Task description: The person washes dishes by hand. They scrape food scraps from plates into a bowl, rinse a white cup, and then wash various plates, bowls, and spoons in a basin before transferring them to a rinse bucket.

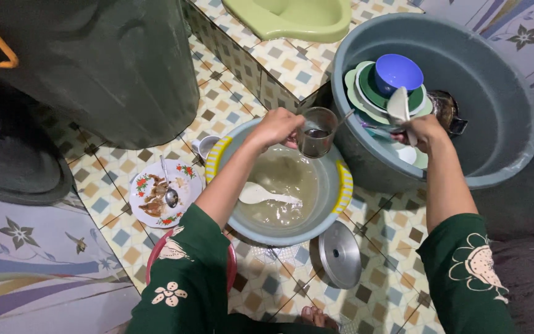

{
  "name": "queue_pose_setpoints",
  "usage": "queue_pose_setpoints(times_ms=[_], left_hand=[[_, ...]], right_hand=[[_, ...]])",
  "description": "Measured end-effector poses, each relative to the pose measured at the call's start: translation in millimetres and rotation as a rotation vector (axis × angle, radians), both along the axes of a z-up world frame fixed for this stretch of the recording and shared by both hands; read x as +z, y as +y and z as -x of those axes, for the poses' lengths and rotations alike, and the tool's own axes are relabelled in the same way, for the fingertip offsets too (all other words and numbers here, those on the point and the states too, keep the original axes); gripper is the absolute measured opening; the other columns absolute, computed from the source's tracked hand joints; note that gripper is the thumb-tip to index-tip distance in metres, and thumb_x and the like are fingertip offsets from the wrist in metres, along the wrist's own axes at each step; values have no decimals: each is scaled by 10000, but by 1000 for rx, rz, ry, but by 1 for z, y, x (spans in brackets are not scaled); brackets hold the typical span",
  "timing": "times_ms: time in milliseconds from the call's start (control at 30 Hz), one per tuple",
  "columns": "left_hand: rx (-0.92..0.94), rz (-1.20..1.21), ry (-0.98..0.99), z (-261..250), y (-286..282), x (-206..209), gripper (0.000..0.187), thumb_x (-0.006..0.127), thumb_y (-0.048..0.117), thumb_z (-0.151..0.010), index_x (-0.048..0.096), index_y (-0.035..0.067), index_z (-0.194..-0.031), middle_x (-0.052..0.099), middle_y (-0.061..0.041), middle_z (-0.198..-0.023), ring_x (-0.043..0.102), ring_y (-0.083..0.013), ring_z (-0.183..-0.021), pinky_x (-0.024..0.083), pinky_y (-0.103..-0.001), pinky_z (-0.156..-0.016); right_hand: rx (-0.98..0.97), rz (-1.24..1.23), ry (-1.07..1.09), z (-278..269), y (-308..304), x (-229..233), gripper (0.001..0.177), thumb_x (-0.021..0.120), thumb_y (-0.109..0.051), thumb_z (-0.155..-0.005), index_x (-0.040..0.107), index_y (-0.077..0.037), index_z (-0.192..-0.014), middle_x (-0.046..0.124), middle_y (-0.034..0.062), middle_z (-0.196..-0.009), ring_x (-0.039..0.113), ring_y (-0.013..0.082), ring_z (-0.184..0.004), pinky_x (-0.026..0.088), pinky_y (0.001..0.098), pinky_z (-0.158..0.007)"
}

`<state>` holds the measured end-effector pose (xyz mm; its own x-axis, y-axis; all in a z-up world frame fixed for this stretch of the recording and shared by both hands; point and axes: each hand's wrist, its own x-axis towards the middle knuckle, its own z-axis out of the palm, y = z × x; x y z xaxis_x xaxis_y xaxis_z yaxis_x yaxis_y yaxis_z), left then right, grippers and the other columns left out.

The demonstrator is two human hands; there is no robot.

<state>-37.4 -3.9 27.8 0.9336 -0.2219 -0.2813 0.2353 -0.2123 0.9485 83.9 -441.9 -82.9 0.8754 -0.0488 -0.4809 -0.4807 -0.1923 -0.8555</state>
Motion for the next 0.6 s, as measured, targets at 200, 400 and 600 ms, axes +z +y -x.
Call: queue_pose_setpoints(times_ms=[200, 400, 600], left_hand=[[37, -10, 10, 2, 1, 3, 358, 622, 220, -867, 634, -64, -650, 661, -76, -678, 697, -148, -599, 669, -316, -601], [61, -7, 8, 3, -4, 8, 369, 610, 242, -885, 643, -59, -674, 665, -77, -689, 713, -166, -597, 658, -306, -592], [73, 25, -27, -1, -16, 13, 399, 617, 267, -897, 633, -75, -691, 658, -86, -689, 722, -177, -587, 642, -299, -572]], right_hand=[[-342, -229, -12, -7, 1, 0, 538, 585, -302, -1069, 383, 48, -1425, 563, 248, -1151, 682, 371, -1067, 613, 480, -794], [-279, 143, -194, -3, 3, 6, 507, 560, -348, -1071, 533, 41, -1396, 612, 218, -1246, 630, 297, -1168, 543, 456, -919], [193, -120, -738, 56, 81, 102, 414, 548, -75, -962, 608, -28, -1369, 615, 138, -1363, 679, 236, -1182, 554, 378, -1010]])
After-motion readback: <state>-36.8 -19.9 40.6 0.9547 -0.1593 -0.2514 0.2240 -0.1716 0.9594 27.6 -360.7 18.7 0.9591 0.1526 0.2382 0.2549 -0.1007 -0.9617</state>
